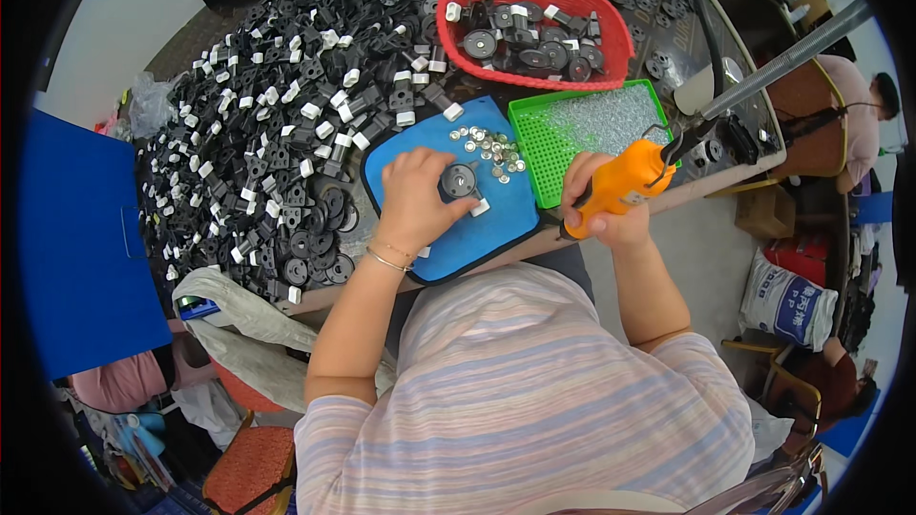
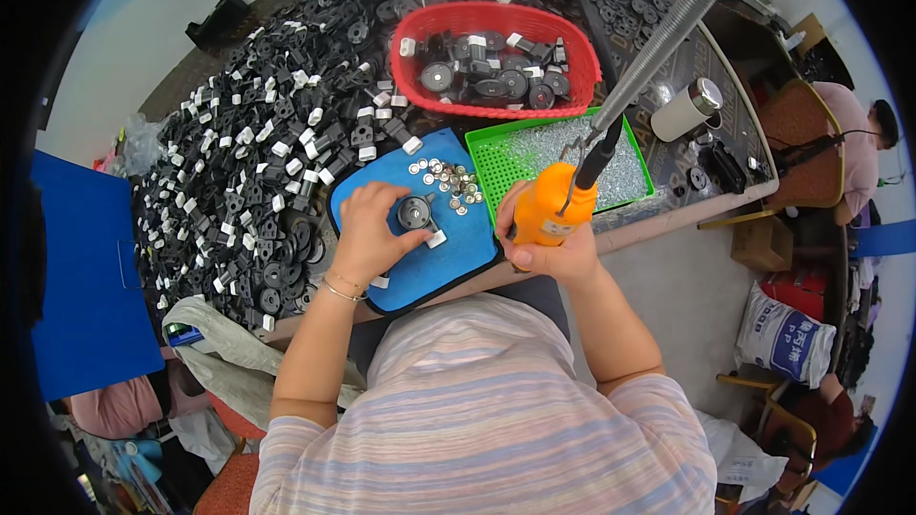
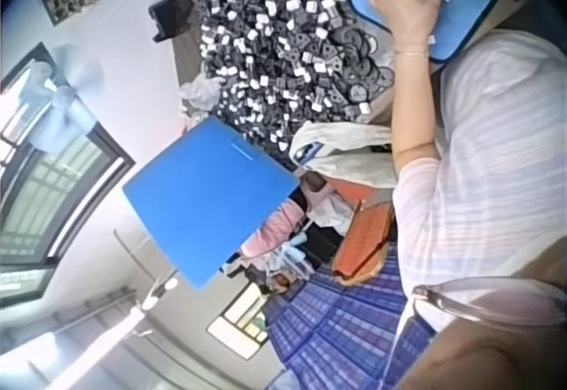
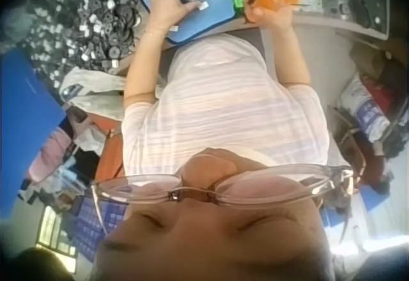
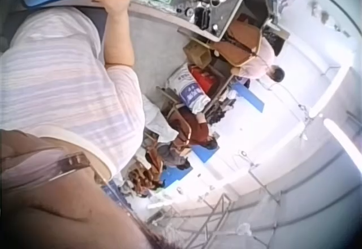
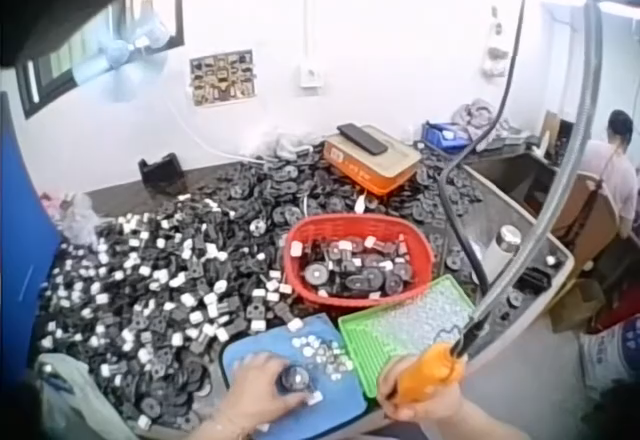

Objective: Assembling small mechanical components using an electric screwdriver at a workbench.

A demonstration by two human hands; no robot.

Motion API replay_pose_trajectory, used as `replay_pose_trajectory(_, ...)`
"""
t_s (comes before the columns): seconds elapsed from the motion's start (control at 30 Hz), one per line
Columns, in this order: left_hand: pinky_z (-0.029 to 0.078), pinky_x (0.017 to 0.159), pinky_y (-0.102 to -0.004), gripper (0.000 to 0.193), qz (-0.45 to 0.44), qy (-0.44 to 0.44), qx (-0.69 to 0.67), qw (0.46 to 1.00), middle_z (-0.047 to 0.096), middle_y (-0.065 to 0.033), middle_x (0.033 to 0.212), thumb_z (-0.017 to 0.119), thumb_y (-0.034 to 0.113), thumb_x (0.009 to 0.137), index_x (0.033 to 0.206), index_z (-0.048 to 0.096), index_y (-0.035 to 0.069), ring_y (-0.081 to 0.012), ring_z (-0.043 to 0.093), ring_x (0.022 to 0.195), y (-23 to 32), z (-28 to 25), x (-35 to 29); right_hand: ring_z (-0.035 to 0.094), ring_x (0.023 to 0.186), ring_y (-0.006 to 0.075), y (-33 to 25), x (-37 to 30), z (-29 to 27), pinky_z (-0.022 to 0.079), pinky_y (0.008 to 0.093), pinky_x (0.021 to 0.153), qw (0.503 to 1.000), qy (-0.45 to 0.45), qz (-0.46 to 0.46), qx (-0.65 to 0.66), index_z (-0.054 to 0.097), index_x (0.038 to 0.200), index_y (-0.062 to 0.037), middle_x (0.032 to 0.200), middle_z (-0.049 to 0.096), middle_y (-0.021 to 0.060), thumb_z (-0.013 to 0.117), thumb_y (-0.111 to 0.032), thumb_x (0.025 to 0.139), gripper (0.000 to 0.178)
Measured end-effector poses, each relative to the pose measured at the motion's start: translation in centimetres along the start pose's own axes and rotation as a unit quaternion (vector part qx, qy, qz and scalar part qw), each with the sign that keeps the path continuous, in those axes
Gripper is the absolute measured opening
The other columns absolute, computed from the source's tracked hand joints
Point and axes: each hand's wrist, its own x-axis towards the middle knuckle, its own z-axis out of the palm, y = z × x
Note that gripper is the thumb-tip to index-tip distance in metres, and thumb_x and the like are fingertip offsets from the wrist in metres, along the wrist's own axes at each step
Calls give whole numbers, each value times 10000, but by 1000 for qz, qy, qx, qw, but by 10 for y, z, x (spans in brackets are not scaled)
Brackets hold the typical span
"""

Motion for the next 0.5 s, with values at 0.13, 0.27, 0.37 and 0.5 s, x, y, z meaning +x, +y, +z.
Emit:
replay_pose_trajectory(0.13, 348, 870, -377, 456, -6, -18, 7, 1000, 573, -67, 981, 776, 190, 590, 1010, 633, 83, -268, 515, 963, 1, -2, 3, 548, 622, 153, 3, -1, -2, 445, 235, 545, 1000, 2, -10, 6, 535, 890, 18, 808, 516, 107, 772, -211, 680, 391)
replay_pose_trajectory(0.27, 310, 923, -403, 491, 55, -42, -11, 998, 572, -57, 1051, 690, 93, 601, 1086, 612, 96, -252, 493, 1041, 1, -7, 5, 546, 637, 153, 3, -1, -2, 449, 239, 544, 1000, 14, -15, 21, 550, 883, 29, 816, 536, 119, 760, -154, 659, 358)
replay_pose_trajectory(0.37, 278, 950, -435, 556, 68, -44, 2, 997, 564, -57, 1104, 702, 123, 597, 1140, 583, 101, -248, 474, 1089, 0, -7, 5, 548, 641, 155, 2, -1, -1, 450, 242, 545, 1000, 12, -8, 18, 552, 884, 30, 814, 537, 118, 760, -159, 659, 360)
replay_pose_trajectory(0.5, 251, 966, -472, 657, 7, -15, 23, 1000, 553, -73, 1122, 802, 298, 564, 1139, 559, 91, -253, 461, 1107, 4, -5, 0, 549, 648, 157, 2, 0, -1, 450, 243, 549, 1000, 2, -2, 16, 553, 886, 31, 812, 538, 117, 757, -162, 659, 361)
